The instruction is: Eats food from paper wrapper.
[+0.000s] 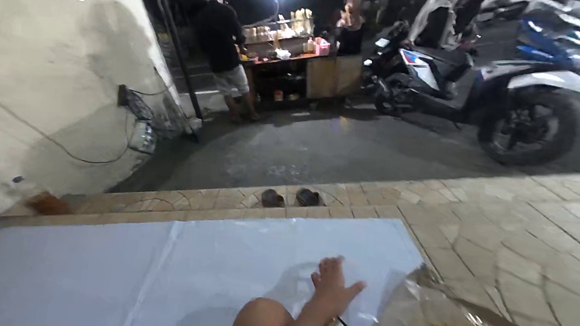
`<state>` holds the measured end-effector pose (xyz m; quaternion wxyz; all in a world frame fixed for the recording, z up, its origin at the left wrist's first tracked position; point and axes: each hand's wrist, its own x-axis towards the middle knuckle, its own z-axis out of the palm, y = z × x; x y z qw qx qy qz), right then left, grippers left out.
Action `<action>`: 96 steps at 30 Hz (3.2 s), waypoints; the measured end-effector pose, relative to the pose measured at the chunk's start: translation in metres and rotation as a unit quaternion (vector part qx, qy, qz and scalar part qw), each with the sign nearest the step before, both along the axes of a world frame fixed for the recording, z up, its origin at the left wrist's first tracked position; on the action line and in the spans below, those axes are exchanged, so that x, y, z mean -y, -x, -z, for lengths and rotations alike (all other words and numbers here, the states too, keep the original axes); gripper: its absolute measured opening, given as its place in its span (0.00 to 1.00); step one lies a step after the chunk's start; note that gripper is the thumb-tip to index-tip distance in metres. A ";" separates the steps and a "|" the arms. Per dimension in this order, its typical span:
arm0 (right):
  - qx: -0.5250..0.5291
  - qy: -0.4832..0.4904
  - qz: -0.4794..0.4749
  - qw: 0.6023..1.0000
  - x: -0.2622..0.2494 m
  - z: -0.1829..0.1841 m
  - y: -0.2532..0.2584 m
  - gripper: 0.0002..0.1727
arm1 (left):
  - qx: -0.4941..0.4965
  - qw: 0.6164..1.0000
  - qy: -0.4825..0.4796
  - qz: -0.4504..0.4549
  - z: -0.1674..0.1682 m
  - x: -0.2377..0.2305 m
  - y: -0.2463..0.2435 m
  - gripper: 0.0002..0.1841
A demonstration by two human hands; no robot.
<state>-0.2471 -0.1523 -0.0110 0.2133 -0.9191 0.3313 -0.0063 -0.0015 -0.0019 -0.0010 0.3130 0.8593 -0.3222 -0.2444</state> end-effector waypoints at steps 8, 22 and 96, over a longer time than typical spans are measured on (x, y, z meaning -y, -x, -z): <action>0.147 -0.137 0.105 0.974 0.013 0.012 0.005 0.14 | 0.017 0.999 -0.038 0.028 0.001 0.009 0.000 0.43; 0.033 -0.069 0.110 0.991 0.019 0.022 0.014 0.08 | -0.001 0.996 -0.037 0.086 0.007 0.003 -0.004 0.49; 0.058 -0.070 0.069 0.993 0.005 0.016 0.018 0.06 | -0.001 0.974 -0.058 0.218 0.004 -0.036 0.007 0.26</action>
